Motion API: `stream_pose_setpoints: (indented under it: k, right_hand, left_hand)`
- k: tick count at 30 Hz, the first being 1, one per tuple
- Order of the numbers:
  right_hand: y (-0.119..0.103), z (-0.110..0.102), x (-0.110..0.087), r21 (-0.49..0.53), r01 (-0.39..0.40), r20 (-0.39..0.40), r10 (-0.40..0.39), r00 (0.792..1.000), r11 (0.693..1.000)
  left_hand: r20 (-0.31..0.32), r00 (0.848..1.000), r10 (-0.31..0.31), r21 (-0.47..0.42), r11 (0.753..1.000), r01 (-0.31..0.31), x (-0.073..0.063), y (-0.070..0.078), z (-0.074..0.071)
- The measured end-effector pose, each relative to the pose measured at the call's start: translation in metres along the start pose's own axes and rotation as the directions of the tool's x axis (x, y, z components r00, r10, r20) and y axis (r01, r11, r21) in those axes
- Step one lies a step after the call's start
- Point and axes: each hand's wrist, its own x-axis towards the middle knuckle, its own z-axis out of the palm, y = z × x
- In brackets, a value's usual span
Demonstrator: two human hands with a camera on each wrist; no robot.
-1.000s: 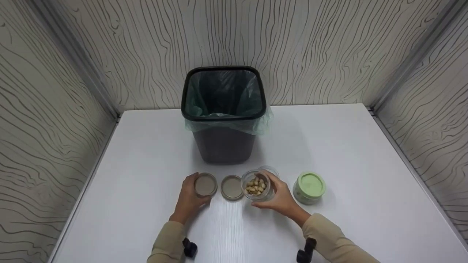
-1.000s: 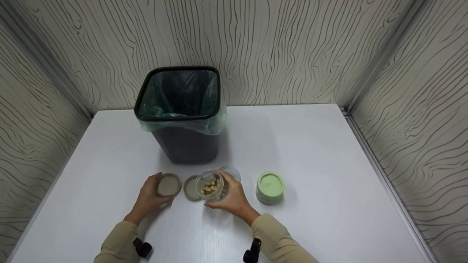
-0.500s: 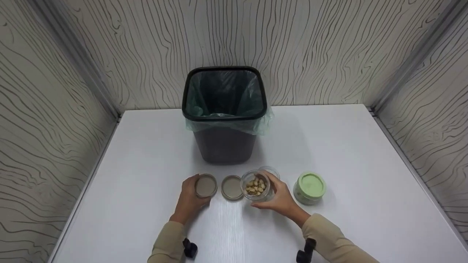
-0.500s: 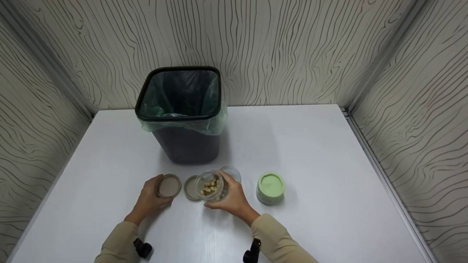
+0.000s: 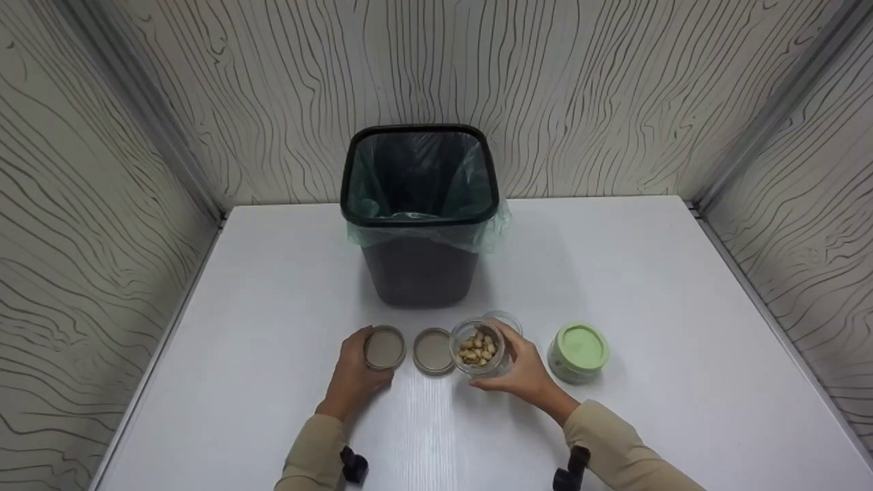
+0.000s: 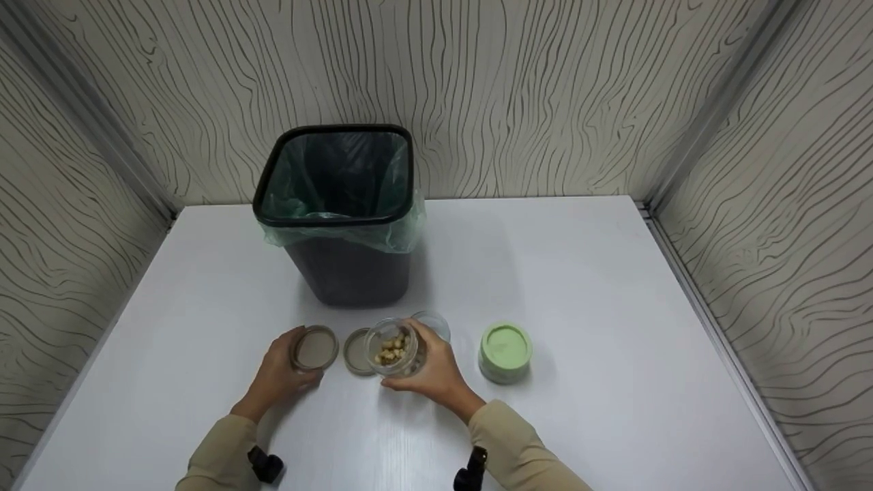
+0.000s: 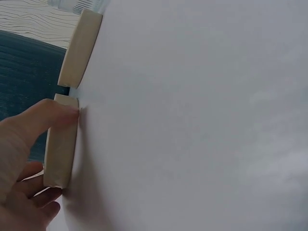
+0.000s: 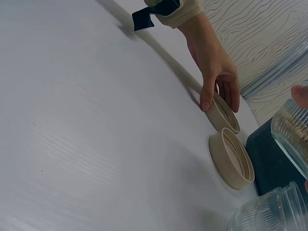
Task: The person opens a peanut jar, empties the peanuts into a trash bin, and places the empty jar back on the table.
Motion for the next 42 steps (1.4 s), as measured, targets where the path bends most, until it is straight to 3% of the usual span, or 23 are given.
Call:
stream_pose_setpoints:
  k: [6, 11, 18, 22, 25, 30, 32, 37, 42]
  right_hand:
    - [0.002, 0.0, -0.001, -0.001, -0.018, -0.011, 0.018, 1.0, 1.0]
    - [0.002, 0.001, -0.002, -0.011, -0.026, -0.019, 0.026, 0.999, 1.0]
    - [0.002, 0.002, -0.002, -0.019, -0.004, -0.044, 0.003, 0.999, 1.0]
    - [0.001, 0.001, -0.002, -0.013, -0.001, -0.044, 0.001, 0.999, 1.0]
    - [-0.002, 0.0, -0.002, -0.022, -0.041, -0.042, 0.04, 0.998, 0.999]
    - [-0.008, -0.001, -0.002, -0.044, -0.115, -0.036, 0.114, 0.993, 0.992]
    - [-0.008, -0.001, -0.002, -0.051, -0.104, -0.038, 0.102, 0.994, 0.993]
    - [-0.006, 0.0, -0.002, -0.074, -0.044, -0.058, 0.04, 0.998, 0.996]
    - [-0.006, 0.0, -0.001, -0.075, -0.044, -0.064, 0.04, 0.997, 0.996]
  left_hand:
    - [0.005, 1.0, 0.023, -0.007, 1.0, -0.023, 0.0, 0.0, -0.002]
    - [-0.01, 0.997, 0.083, 0.007, 0.997, -0.082, -0.001, 0.0, -0.006]
    - [-0.078, 0.987, 0.14, 0.02, 0.99, -0.139, 0.003, 0.005, -0.014]
    - [-0.122, 0.985, 0.123, -0.031, 0.991, -0.127, 0.005, 0.011, -0.019]
    - [-0.163, 0.978, 0.134, -0.066, 0.987, -0.147, 0.007, 0.016, -0.023]
    - [-0.254, 0.946, 0.203, -0.078, 0.97, -0.229, 0.01, 0.025, -0.029]
    - [-0.273, 0.942, 0.194, -0.102, 0.968, -0.228, 0.011, 0.03, -0.032]
    - [-0.288, 0.95, 0.121, -0.195, 0.964, -0.181, 0.015, 0.045, -0.042]
    - [-0.337, 0.937, 0.096, -0.285, 0.938, -0.198, 0.019, 0.058, -0.052]
